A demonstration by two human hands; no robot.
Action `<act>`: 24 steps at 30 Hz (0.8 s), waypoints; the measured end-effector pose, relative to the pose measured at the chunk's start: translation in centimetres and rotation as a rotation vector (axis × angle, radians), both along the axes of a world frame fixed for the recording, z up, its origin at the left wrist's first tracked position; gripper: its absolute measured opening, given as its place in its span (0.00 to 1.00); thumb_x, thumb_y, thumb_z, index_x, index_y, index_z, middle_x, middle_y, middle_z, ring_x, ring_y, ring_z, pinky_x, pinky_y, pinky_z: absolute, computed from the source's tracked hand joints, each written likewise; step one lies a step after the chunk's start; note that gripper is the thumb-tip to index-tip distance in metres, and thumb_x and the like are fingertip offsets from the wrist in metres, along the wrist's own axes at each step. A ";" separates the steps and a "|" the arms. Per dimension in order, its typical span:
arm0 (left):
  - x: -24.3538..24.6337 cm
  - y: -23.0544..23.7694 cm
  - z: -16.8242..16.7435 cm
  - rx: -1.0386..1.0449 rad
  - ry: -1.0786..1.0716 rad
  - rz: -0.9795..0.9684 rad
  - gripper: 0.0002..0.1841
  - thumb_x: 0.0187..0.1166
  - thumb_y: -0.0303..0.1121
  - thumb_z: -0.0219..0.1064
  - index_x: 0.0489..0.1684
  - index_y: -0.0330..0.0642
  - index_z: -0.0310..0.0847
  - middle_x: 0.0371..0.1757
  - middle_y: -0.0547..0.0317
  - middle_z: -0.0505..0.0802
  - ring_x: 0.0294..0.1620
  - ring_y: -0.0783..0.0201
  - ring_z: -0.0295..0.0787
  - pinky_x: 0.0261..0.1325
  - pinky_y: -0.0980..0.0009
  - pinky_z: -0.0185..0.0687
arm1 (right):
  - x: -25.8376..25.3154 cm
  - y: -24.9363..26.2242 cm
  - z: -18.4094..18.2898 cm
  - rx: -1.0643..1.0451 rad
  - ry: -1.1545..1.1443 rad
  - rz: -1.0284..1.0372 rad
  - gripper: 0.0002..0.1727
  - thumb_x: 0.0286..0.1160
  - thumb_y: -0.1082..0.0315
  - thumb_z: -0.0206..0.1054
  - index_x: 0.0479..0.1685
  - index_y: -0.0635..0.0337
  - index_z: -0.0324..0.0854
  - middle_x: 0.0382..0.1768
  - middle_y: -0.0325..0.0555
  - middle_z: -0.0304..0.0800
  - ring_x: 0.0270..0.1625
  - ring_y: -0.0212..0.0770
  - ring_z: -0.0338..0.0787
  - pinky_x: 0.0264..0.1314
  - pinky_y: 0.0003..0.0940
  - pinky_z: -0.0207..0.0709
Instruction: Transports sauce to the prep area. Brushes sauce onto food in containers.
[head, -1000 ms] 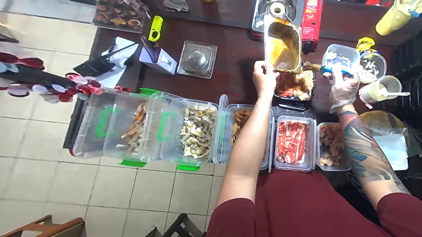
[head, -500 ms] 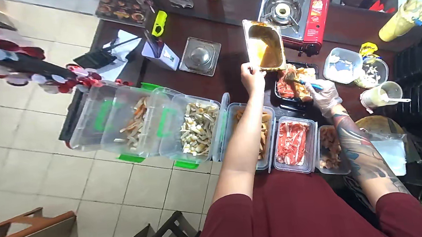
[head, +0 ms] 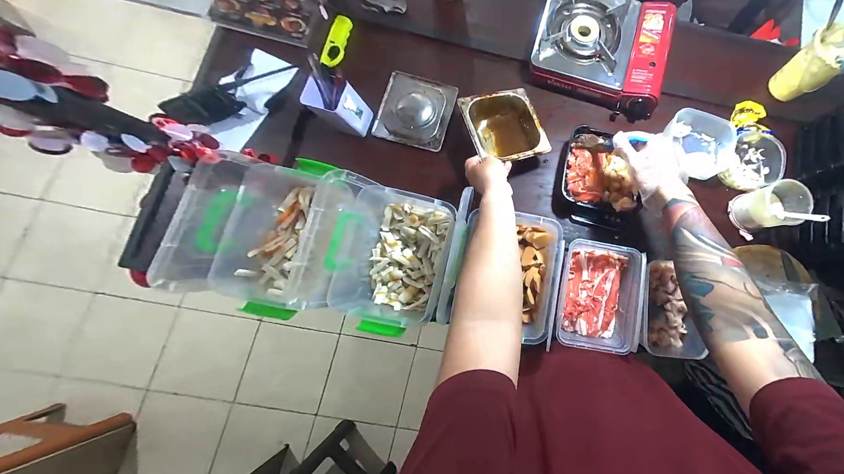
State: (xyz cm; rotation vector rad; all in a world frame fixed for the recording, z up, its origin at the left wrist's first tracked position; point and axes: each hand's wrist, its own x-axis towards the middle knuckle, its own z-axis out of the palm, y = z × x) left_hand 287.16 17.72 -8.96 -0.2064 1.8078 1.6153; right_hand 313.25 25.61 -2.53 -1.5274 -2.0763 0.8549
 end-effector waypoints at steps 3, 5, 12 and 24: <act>-0.2 -0.2 0.2 -0.034 -0.019 -0.016 0.19 0.83 0.26 0.57 0.72 0.35 0.71 0.61 0.37 0.85 0.51 0.50 0.92 0.49 0.57 0.93 | -1.2 1.3 0.4 0.038 -0.081 0.018 0.24 0.84 0.39 0.58 0.53 0.43 0.93 0.51 0.44 0.95 0.63 0.45 0.89 0.73 0.53 0.75; -0.7 -0.2 0.3 -0.091 -0.026 -0.029 0.18 0.83 0.28 0.57 0.68 0.33 0.74 0.61 0.37 0.85 0.52 0.50 0.91 0.50 0.56 0.93 | -1.9 2.0 0.9 0.054 -0.128 0.024 0.25 0.84 0.39 0.57 0.50 0.44 0.94 0.49 0.45 0.95 0.61 0.45 0.90 0.70 0.54 0.77; -1.6 -0.7 2.6 -0.295 -0.042 -0.166 0.24 0.82 0.38 0.59 0.72 0.32 0.73 0.72 0.35 0.80 0.70 0.43 0.81 0.60 0.44 0.84 | -0.7 2.1 1.2 -0.036 -0.268 -0.146 0.32 0.81 0.31 0.53 0.54 0.45 0.91 0.56 0.52 0.92 0.65 0.54 0.87 0.68 0.66 0.75; -5.2 -8.2 13.9 0.590 0.678 -0.414 0.25 0.96 0.43 0.42 0.58 0.34 0.83 0.53 0.51 0.94 0.58 0.57 0.91 0.63 0.55 0.88 | -7.0 0.5 1.3 -0.359 0.787 -0.235 0.24 0.89 0.48 0.57 0.60 0.60 0.84 0.39 0.42 0.94 0.39 0.37 0.93 0.46 0.34 0.87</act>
